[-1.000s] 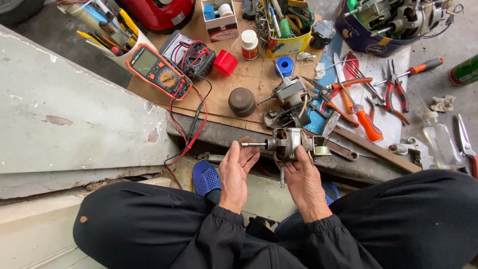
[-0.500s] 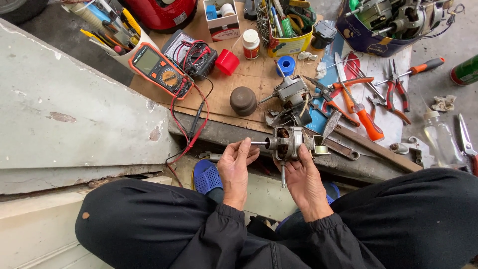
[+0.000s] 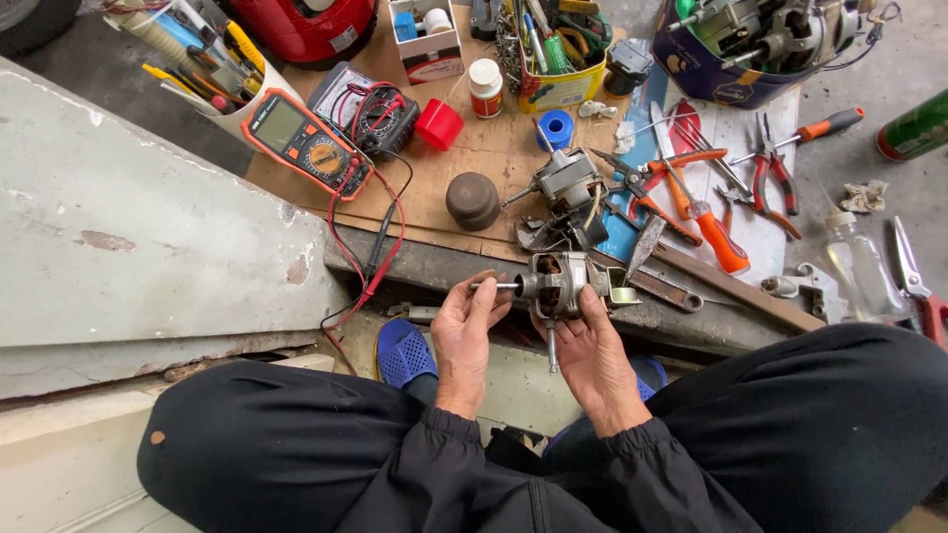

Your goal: The person disassembles a small electric motor by hand, removing the outer casing and internal components. They then use a power drill to remove screws from the motor housing and continue to separate the parts, including the rotor and stator, placing them on the workbench.

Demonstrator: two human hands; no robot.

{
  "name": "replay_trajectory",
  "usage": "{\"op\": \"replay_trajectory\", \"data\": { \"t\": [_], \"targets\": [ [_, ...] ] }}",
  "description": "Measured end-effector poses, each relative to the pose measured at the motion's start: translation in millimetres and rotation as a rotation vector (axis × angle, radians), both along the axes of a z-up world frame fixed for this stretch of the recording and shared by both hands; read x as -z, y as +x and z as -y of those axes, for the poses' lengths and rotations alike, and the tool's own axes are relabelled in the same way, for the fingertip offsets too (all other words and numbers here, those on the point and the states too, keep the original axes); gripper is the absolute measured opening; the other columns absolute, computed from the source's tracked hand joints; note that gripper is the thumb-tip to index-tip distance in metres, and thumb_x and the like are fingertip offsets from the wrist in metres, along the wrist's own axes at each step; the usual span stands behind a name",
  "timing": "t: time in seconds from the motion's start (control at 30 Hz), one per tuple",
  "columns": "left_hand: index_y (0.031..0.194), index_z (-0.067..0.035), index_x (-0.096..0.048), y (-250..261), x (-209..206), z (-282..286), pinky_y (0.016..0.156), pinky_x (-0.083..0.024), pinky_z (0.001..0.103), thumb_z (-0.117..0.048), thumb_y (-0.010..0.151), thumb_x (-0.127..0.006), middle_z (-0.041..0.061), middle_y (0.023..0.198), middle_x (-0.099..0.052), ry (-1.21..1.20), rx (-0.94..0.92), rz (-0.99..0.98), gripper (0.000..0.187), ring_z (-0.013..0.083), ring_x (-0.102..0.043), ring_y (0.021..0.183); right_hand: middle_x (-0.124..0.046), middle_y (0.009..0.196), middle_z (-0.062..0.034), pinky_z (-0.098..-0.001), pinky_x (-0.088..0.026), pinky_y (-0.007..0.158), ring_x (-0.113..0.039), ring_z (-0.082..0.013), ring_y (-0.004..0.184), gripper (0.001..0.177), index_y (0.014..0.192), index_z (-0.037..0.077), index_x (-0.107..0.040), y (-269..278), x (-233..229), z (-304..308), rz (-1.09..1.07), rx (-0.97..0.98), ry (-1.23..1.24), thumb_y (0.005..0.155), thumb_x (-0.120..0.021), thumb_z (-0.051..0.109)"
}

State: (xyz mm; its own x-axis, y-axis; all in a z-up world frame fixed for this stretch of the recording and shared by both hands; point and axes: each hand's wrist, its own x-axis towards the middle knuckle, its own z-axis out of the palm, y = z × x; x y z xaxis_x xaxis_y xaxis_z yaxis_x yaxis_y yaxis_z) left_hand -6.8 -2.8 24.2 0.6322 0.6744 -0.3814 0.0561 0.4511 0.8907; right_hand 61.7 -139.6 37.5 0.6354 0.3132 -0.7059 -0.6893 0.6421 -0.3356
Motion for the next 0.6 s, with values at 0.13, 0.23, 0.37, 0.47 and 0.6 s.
{"op": "replay_trajectory", "data": {
  "t": [0.13,0.23,0.37,0.47,0.6],
  "targets": [
    [0.126,0.001,-0.078,-1,11,-1,0.097,-0.071,0.038,-0.024,0.105,-0.080,0.025,0.119,-0.085,-0.019,-0.022,-0.009,0.034,0.0260,-0.083,0.107,-0.073,0.134,-0.0210,-0.0619,-0.051,0.126,-0.070,-0.0358,0.132,0.049,0.135,0.001,-0.063,-1,14,1,0.012,-0.021,-0.019,0.096,-0.081,0.025],
    [0.118,-0.001,-0.079,-1,10,0,0.095,-0.071,0.037,-0.027,0.102,-0.084,0.022,0.113,-0.086,-0.066,-0.065,-0.039,0.031,0.0244,-0.084,0.102,-0.072,0.135,-0.0187,-0.0580,-0.054,0.121,-0.071,-0.0335,0.128,0.053,0.140,0.000,-0.062,-4,8,-3,0.043,-0.042,-0.060,0.096,-0.080,0.024],
    [0.146,-0.009,-0.067,6,-55,19,0.123,-0.048,0.047,-0.050,0.103,-0.073,0.014,0.139,-0.072,-0.248,0.080,-0.135,0.060,0.0233,-0.064,0.132,-0.071,0.136,-0.0166,-0.0537,-0.056,0.116,-0.072,-0.0301,0.124,0.062,0.148,0.001,-0.058,-11,-12,-14,0.174,-0.096,-0.238,0.094,-0.083,0.019],
    [0.157,-0.008,-0.063,17,-89,30,0.129,-0.039,0.050,-0.058,0.100,-0.069,0.014,0.146,-0.063,-0.461,0.121,-0.157,0.075,0.0273,-0.056,0.138,-0.070,0.143,-0.0174,-0.0508,-0.057,0.116,-0.070,-0.0285,0.129,0.082,0.155,0.001,-0.055,-17,-11,-15,0.330,-0.172,-0.455,0.083,-0.093,0.015],
    [0.136,-0.007,-0.074,21,-58,14,0.104,-0.057,0.047,-0.064,0.101,-0.050,0.016,0.135,-0.077,-0.637,-0.060,0.002,0.072,0.0333,-0.071,0.120,-0.068,0.155,-0.0083,-0.0432,-0.058,0.117,-0.068,-0.0255,0.141,0.095,0.161,0.016,-0.046,-19,-26,-18,0.579,-0.600,-0.619,0.078,-0.090,0.032]
  ]
}}
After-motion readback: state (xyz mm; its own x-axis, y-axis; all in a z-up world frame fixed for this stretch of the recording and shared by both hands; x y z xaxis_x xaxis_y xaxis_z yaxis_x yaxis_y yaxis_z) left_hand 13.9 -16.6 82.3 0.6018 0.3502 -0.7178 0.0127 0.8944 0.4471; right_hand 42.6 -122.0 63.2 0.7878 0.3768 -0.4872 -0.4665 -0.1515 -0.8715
